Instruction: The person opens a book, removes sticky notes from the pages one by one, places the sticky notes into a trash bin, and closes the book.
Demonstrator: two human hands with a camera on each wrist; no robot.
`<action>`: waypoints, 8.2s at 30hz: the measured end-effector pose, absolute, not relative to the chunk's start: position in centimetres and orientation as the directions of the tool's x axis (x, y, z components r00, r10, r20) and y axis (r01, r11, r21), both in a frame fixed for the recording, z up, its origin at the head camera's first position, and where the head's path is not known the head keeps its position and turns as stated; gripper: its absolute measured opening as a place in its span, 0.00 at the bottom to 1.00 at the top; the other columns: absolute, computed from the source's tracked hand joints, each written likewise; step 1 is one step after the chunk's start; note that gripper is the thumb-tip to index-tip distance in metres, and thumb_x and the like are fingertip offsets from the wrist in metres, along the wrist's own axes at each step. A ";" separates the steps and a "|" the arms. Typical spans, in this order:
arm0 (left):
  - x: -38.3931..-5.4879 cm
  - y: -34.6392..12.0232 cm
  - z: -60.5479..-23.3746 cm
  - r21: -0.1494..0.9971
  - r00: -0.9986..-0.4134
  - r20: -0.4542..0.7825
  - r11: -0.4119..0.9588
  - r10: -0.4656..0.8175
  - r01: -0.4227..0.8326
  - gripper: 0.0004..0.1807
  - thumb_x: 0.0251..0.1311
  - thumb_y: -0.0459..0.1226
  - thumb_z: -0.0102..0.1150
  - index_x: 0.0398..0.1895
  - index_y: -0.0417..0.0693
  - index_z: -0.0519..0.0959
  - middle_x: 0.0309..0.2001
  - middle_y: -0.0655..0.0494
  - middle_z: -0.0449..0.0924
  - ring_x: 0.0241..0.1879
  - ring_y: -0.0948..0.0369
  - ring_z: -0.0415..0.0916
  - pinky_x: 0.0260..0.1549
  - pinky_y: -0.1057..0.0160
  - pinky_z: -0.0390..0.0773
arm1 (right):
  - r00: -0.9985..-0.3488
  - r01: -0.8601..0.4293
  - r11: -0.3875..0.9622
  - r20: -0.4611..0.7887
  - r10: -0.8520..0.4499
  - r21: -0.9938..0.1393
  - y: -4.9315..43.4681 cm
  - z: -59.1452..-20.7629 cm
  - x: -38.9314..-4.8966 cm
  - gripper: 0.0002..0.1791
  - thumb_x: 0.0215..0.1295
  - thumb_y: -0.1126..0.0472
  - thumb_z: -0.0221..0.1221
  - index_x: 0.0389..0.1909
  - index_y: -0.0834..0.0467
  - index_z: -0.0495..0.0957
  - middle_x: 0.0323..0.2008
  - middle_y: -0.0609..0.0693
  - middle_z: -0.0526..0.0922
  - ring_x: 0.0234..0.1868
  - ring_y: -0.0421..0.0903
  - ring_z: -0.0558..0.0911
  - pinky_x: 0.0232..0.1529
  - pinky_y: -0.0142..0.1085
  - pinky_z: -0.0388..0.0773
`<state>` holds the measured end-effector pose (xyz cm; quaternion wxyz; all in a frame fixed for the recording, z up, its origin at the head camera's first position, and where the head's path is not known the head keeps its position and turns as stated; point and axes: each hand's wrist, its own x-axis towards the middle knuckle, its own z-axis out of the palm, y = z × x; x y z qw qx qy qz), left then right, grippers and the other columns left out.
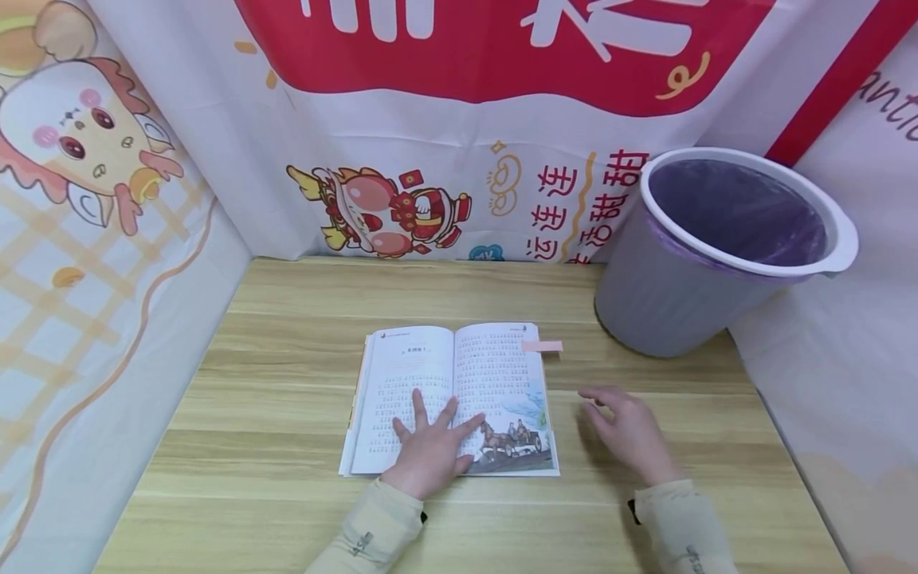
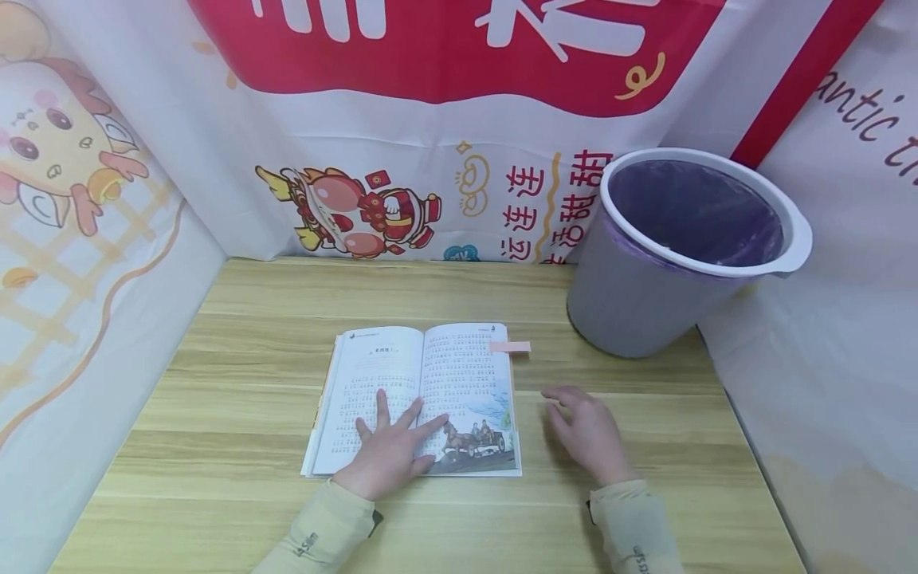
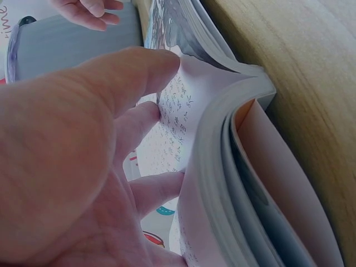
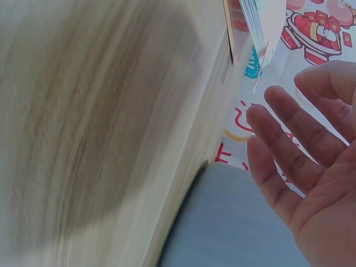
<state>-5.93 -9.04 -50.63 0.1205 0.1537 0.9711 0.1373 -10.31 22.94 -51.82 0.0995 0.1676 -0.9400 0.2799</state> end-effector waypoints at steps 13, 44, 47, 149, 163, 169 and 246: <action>-6.0 -9.1 -51.0 0.298 -0.924 -0.195 0.918 0.328 0.263 0.34 0.61 0.55 0.63 0.71 0.72 0.67 0.75 0.46 0.58 0.68 0.20 0.32 0.48 0.14 0.48 | -0.949 -0.312 0.800 0.203 -0.240 -0.513 21.8 -52.3 -10.1 0.12 0.65 0.65 0.64 0.48 0.59 0.84 0.47 0.57 0.85 0.44 0.53 0.84 0.48 0.52 0.81; -5.9 -9.2 -50.9 0.311 -0.925 -0.190 0.914 0.329 0.261 0.33 0.60 0.54 0.64 0.70 0.71 0.69 0.74 0.45 0.59 0.68 0.20 0.33 0.48 0.14 0.47 | -0.923 -0.382 0.814 0.132 -0.363 -0.438 20.6 -52.5 -19.8 0.20 0.65 0.61 0.66 0.57 0.58 0.80 0.59 0.59 0.78 0.62 0.59 0.75 0.65 0.55 0.67; -5.9 -9.2 -50.9 0.308 -0.925 -0.188 0.914 0.329 0.263 0.34 0.60 0.54 0.64 0.70 0.71 0.69 0.74 0.45 0.59 0.68 0.20 0.33 0.48 0.14 0.48 | -0.911 -0.411 0.821 0.134 -0.391 -0.396 20.3 -52.8 -20.6 0.20 0.62 0.61 0.68 0.55 0.58 0.81 0.58 0.59 0.79 0.61 0.59 0.75 0.65 0.55 0.67; -5.7 -8.8 -50.9 0.296 -0.926 -0.168 0.914 0.338 0.280 0.35 0.59 0.55 0.65 0.71 0.71 0.68 0.74 0.45 0.58 0.67 0.20 0.33 0.48 0.14 0.47 | -0.784 -0.522 0.696 0.600 -0.162 -0.494 23.5 -48.9 -5.6 0.14 0.52 0.76 0.66 0.41 0.62 0.85 0.39 0.54 0.88 0.39 0.53 0.86 0.53 0.17 0.70; -5.8 -8.8 -51.2 0.283 -0.928 -0.162 0.916 0.337 0.283 0.35 0.58 0.55 0.65 0.71 0.71 0.68 0.74 0.45 0.59 0.68 0.20 0.33 0.48 0.14 0.48 | -0.625 -0.605 0.699 0.771 -0.119 -0.382 25.1 -43.1 -9.0 0.10 0.57 0.69 0.64 0.40 0.64 0.86 0.39 0.57 0.88 0.41 0.44 0.85 0.52 0.18 0.71; -5.8 -8.8 -51.2 0.285 -0.927 -0.166 0.917 0.335 0.280 0.35 0.58 0.55 0.65 0.71 0.71 0.68 0.74 0.44 0.59 0.67 0.20 0.32 0.48 0.14 0.47 | -0.563 -0.608 0.717 0.822 -0.087 -0.341 26.2 -37.6 -10.9 0.10 0.58 0.68 0.62 0.39 0.67 0.85 0.39 0.62 0.87 0.49 0.25 0.77 0.56 0.21 0.71; -5.6 -8.8 -51.2 0.288 -0.928 -0.158 0.915 0.337 0.283 0.34 0.59 0.55 0.64 0.71 0.71 0.69 0.74 0.45 0.59 0.68 0.20 0.33 0.48 0.14 0.47 | -0.632 -0.555 0.662 0.773 0.057 -0.503 26.5 -39.5 -14.2 0.09 0.61 0.72 0.63 0.42 0.64 0.87 0.42 0.58 0.87 0.44 0.28 0.79 0.49 0.21 0.73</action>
